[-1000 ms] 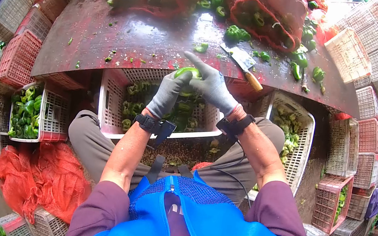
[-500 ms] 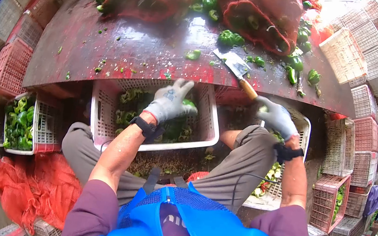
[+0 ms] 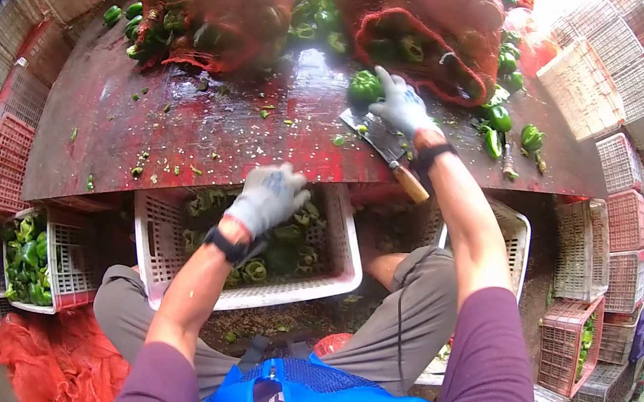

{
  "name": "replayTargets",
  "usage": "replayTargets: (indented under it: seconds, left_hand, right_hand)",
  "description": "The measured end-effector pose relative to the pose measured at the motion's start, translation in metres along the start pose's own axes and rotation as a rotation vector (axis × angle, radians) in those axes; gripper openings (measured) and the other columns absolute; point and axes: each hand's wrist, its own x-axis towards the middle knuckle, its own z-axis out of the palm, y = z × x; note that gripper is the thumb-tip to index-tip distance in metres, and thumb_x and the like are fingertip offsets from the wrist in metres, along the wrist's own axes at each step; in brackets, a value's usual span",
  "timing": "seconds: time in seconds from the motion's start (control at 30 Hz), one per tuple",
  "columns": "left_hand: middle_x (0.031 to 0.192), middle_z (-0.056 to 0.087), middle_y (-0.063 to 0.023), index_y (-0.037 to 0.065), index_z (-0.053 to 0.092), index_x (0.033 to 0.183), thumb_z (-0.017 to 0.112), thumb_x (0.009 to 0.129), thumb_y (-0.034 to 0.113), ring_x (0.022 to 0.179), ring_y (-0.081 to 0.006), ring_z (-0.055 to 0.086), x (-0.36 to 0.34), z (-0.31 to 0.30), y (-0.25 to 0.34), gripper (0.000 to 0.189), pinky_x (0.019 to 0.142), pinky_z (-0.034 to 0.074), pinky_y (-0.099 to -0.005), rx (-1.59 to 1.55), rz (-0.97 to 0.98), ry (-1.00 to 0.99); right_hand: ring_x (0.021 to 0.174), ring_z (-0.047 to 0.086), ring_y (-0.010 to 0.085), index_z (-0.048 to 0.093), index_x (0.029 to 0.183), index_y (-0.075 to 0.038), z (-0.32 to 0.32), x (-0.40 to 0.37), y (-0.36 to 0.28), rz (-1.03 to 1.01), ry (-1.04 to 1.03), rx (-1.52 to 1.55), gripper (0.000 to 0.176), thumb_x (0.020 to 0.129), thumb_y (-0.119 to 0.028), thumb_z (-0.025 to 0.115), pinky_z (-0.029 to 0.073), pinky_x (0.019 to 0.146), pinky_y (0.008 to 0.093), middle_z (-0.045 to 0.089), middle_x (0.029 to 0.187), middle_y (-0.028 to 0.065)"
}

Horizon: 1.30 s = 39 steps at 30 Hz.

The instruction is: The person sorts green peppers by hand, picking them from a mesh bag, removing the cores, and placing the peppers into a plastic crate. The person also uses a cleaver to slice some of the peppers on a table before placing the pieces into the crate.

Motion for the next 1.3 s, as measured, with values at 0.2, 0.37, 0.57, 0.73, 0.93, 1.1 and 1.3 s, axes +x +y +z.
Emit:
replayTargets:
  seconds: [0.2,0.37,0.57,0.73,0.93,1.1,1.3]
  left_hand:
    - [0.109,0.069,-0.0127,0.008,0.067,0.119,0.064,0.092,0.039,0.096,-0.0266,0.069,-0.055,-0.008,-0.007,0.04,0.082,0.054,-0.0386,-0.441,-0.179,0.109]
    - [0.122,0.061,-0.0078,0.008,0.046,0.144,0.062,0.098,0.037,0.095,-0.0164,0.066,-0.05,-0.006,-0.016,0.057,0.081,0.054,-0.0297,-1.551,-0.572,0.316]
    - [0.122,0.059,-0.0052,0.009,0.042,0.144,0.055,0.102,0.036,0.104,-0.0134,0.061,-0.069,-0.007,0.002,0.052,0.088,0.053,-0.0295,-1.822,-0.133,0.537]
    - [0.116,0.061,-0.002,0.008,0.051,0.135,0.046,0.106,0.015,0.101,-0.0128,0.063,-0.098,-0.015,0.019,0.03,0.082,0.056,-0.0293,-2.066,-0.265,0.641]
    - [0.115,0.063,-0.0051,0.004,0.057,0.128,0.049,0.097,0.0,0.098,-0.0107,0.061,-0.114,-0.023,0.025,0.032,0.083,0.054,-0.0248,-1.493,-0.385,0.676]
    - [0.118,0.062,-0.009,0.002,0.05,0.135,0.066,0.096,0.026,0.098,-0.0116,0.061,-0.125,-0.038,0.033,0.049,0.081,0.053,-0.0245,-1.486,-0.562,0.719]
    - [0.115,0.062,-0.0047,0.003,0.054,0.131,0.059,0.101,0.025,0.099,-0.0113,0.057,-0.114,-0.016,0.037,0.038,0.089,0.048,-0.0266,-1.446,-0.473,0.836]
  right_hand:
    - [0.124,0.055,0.0362,0.048,0.14,-0.009,0.014,0.054,-0.052,0.186,-0.187,-0.053,0.068,0.078,-0.024,0.073,0.044,0.104,0.0442,0.057,0.134,0.0204]
    - [0.101,0.064,0.0182,0.047,0.141,-0.004,0.02,0.003,-0.113,-0.323,-0.412,0.756,0.072,0.082,-0.034,0.076,0.052,0.084,0.0329,0.065,0.119,0.01]
    - [0.098,0.062,0.012,0.06,0.13,-0.013,0.038,-0.098,-0.181,0.092,-0.857,1.838,0.046,0.1,-0.046,0.053,0.052,0.086,0.0329,0.066,0.116,-0.0002]
    - [0.101,0.066,0.0236,0.057,0.128,-0.006,0.068,-0.138,-0.21,0.127,-0.34,1.289,0.063,0.098,-0.06,0.046,0.051,0.088,0.0381,0.068,0.112,0.009]
    - [0.103,0.065,0.04,0.056,0.126,-0.007,0.042,-0.165,-0.22,-0.154,0.003,0.622,0.055,0.098,-0.054,0.05,0.05,0.088,0.0454,0.067,0.108,0.0237]
    - [0.099,0.068,0.03,0.059,0.119,-0.005,0.045,-0.164,-0.222,-0.056,-0.077,0.864,0.051,0.099,-0.05,0.052,0.051,0.085,0.0392,0.07,0.102,0.0194]
    - [0.089,0.062,0.0202,0.058,0.113,-0.004,0.1,-0.176,-0.261,0.093,0.346,1.212,0.049,0.102,-0.05,0.048,0.05,0.083,0.0356,0.066,0.1,0.0139]
